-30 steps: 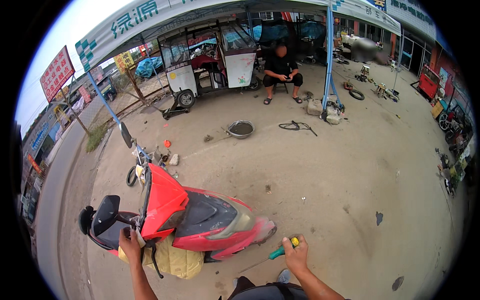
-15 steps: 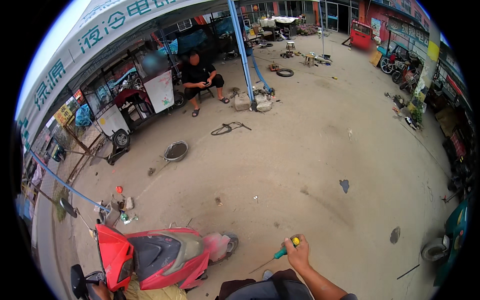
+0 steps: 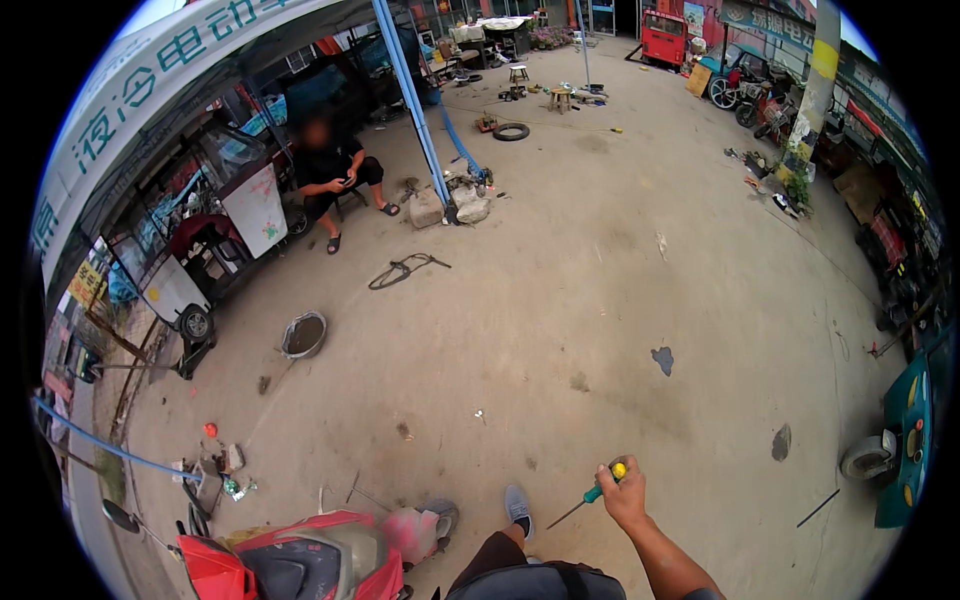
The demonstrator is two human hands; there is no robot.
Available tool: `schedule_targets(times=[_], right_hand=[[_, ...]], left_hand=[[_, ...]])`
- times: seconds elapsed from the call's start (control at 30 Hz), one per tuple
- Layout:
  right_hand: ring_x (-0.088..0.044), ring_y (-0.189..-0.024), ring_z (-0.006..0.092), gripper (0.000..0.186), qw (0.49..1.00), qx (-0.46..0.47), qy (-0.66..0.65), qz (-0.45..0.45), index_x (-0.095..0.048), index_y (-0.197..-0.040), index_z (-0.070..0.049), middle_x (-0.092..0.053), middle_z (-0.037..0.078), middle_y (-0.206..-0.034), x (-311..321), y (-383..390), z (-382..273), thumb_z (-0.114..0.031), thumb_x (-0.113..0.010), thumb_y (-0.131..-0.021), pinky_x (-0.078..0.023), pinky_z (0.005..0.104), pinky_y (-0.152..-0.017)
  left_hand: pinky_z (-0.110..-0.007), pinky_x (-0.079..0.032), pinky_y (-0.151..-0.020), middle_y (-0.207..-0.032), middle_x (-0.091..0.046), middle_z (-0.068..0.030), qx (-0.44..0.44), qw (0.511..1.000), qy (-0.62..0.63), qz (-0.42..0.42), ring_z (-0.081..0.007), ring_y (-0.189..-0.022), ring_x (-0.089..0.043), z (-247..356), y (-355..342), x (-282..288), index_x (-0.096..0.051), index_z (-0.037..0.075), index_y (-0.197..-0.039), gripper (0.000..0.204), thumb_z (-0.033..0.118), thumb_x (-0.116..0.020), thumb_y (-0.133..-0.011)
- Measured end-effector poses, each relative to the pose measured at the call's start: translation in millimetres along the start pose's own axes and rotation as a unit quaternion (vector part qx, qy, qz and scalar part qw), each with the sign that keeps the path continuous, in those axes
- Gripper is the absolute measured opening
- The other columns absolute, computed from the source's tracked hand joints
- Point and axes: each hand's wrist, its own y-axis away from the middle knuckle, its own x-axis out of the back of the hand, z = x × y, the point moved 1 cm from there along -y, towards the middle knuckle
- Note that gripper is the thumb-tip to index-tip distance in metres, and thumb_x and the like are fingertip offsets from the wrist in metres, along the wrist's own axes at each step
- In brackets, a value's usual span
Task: The person uses a screwdriver to remove the left handlebar mirror from a red scooter. They then walk to a nearby stool, place the screwdriver down, and return to the scooter to continue working on the handlebar area with the screwdriver.
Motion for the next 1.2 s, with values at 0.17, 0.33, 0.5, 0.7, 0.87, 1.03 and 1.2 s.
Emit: schedule_targets(times=[0.17,0.33,0.5,0.7,0.87,1.03,1.2], right_hand=[[-0.064,-0.061,0.0188,0.022,0.989,-0.001,0.134,0.054,-0.050,-0.091,0.001,-0.063,0.012,-0.068,40,-49,28,-0.011,-0.069,-0.090,-0.052,0.0334,-0.057],[-0.061,-0.058,0.0343,0.026,0.957,0.011,0.268,0.110,-0.051,-0.091,-0.001,-0.062,0.017,-0.066,64,-105,48,-0.016,-0.072,-0.087,-0.047,0.0436,-0.055],[-0.058,-0.059,0.0375,0.023,0.955,-0.017,0.293,0.038,-0.052,-0.092,-0.001,-0.061,0.018,-0.068,64,-159,49,-0.014,-0.070,-0.087,-0.046,0.0456,-0.057],[-0.053,-0.053,0.0219,0.019,0.941,0.014,0.334,-0.056,-0.051,-0.089,0.001,-0.057,0.012,-0.064,69,-260,77,-0.009,-0.068,-0.087,-0.045,0.0368,-0.052],[-0.055,-0.057,0.0198,0.016,0.924,0.063,0.325,-0.192,-0.052,-0.088,0.001,-0.057,0.012,-0.068,82,-357,75,-0.005,-0.067,-0.086,-0.046,0.0356,-0.053],[-0.053,-0.059,0.0150,0.014,0.928,0.033,0.287,-0.238,-0.051,-0.088,0.000,-0.057,0.008,-0.070,92,-471,62,-0.002,-0.065,-0.085,-0.046,0.0325,-0.054],[-0.054,-0.062,0.0203,0.019,0.895,-0.009,0.341,-0.288,-0.051,-0.088,0.000,-0.057,0.010,-0.072,120,-548,91,-0.004,-0.068,-0.081,-0.048,0.0369,-0.058]], left_hand=[[-0.058,-0.047,-0.091,-0.116,-0.058,-0.0322,0.054,0.998,-0.030,-0.015,-0.0500,-0.106,-0.058,37,10,-15,-0.054,-0.009,-0.119,0.069,0.053,-0.059,-0.089],[-0.059,-0.046,-0.092,-0.119,-0.057,-0.0321,0.115,0.989,-0.085,-0.028,-0.0504,-0.109,-0.057,33,8,-27,-0.053,-0.008,-0.122,0.073,0.058,-0.056,-0.090],[-0.060,-0.046,-0.094,-0.123,-0.057,-0.0319,0.146,0.978,-0.140,-0.045,-0.0507,-0.111,-0.057,22,-3,-42,-0.053,-0.007,-0.124,0.077,0.062,-0.054,-0.090],[-0.054,-0.042,-0.099,-0.121,-0.054,-0.0336,-0.004,0.999,-0.021,-0.048,-0.0499,-0.114,-0.051,137,98,-6,-0.052,-0.009,-0.126,0.056,0.034,-0.065,-0.092],[-0.049,-0.043,-0.099,-0.118,-0.056,-0.0320,0.036,0.985,-0.029,-0.165,-0.0459,-0.112,-0.054,192,233,40,-0.054,-0.011,-0.122,0.052,0.025,-0.071,-0.088],[-0.044,-0.052,-0.081,-0.098,-0.068,-0.0208,0.279,0.889,0.008,-0.362,-0.0343,-0.090,-0.065,199,389,75,-0.064,-0.010,-0.109,0.043,0.021,-0.077,-0.081],[-0.037,-0.049,-0.069,-0.090,-0.070,-0.0126,0.409,0.746,0.096,-0.517,-0.0203,-0.080,-0.063,281,493,115,-0.068,-0.008,-0.107,0.037,0.022,-0.075,-0.086]])
